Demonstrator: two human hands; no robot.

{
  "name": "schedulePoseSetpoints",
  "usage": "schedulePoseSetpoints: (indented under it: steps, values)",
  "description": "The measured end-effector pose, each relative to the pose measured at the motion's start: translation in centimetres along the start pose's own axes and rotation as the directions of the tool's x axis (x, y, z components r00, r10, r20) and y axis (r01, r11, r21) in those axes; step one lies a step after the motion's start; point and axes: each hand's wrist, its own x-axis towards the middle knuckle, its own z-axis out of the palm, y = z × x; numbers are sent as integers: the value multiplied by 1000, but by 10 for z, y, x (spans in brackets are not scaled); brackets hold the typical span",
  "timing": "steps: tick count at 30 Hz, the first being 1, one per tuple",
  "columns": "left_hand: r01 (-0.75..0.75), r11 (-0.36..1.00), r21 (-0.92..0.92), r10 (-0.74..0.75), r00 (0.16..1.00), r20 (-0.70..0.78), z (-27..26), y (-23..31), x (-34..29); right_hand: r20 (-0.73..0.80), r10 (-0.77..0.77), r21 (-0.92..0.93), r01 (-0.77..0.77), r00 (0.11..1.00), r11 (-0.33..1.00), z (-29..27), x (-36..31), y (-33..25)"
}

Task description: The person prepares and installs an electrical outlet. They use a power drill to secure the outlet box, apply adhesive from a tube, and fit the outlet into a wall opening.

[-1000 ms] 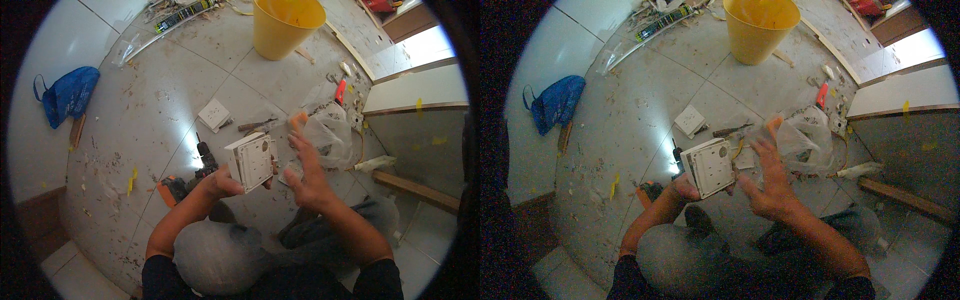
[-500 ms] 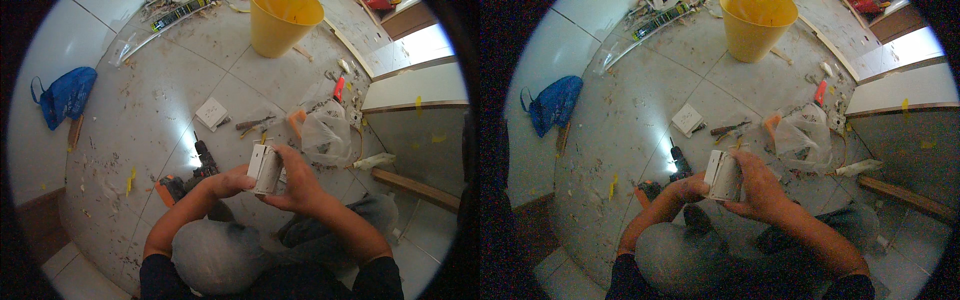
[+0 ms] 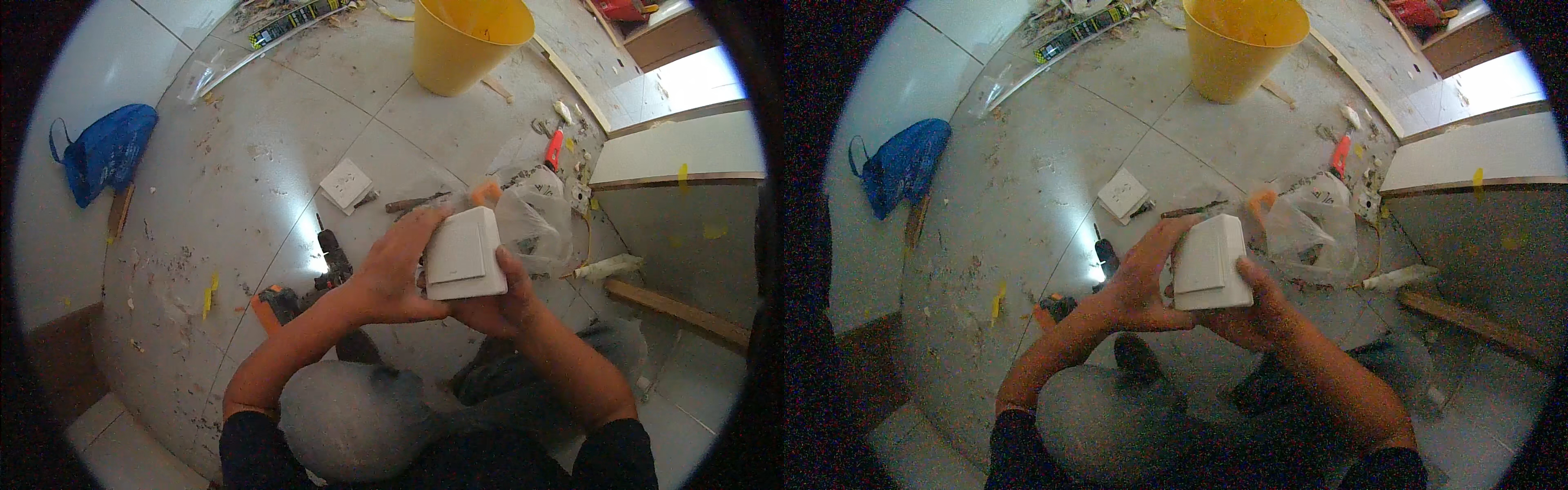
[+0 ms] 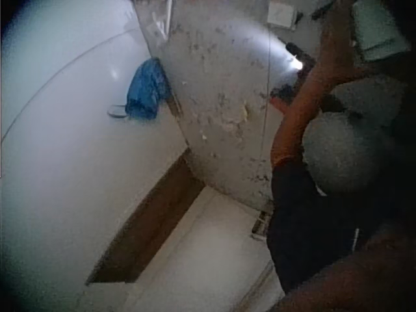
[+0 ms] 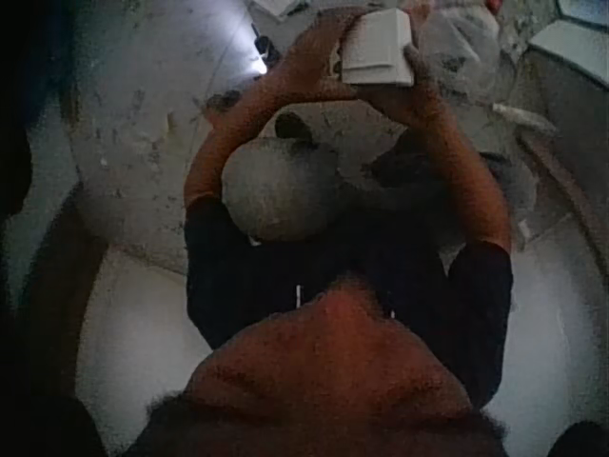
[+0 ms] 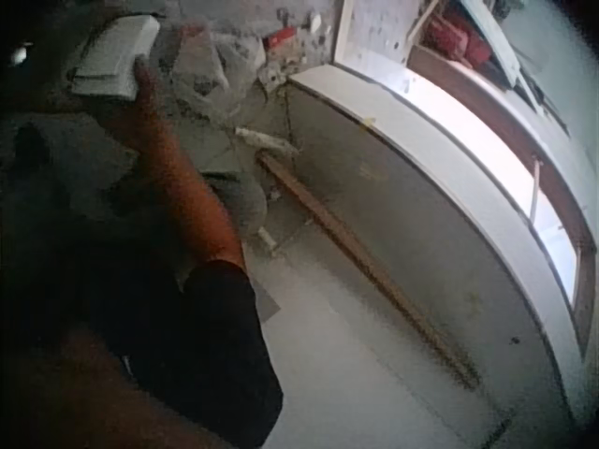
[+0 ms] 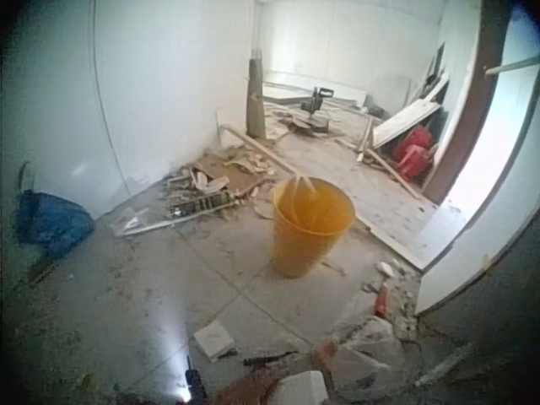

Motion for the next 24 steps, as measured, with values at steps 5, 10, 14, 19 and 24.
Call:
schedulePoseSetpoints:
  steps: [5, 10, 14, 19, 24]
  values:
    - [132, 959, -252, -122, 991, 56, 1, -9, 2, -169, -19, -69, 8, 985, 998, 18, 5, -4]
    - [278, 905, -322, -255, 960, 113, 8, -14, -5, -248, 25, -94, -50, 968, 994, 4, 7, -4]
    - [309, 886, -346, -277, 951, 141, 13, -20, -8, -254, 38, -60, -55, 967, 997, -1, 7, -2]
    - [291, 899, -329, -270, 957, 108, 17, -25, -13, -299, 22, -62, -42, 954, 997, 4, 8, -2]
    - [256, 445, -858, -444, 895, 36, 15, -36, -16, -202, -3, 30, 9, 979, 1000, -7, 6, -6]
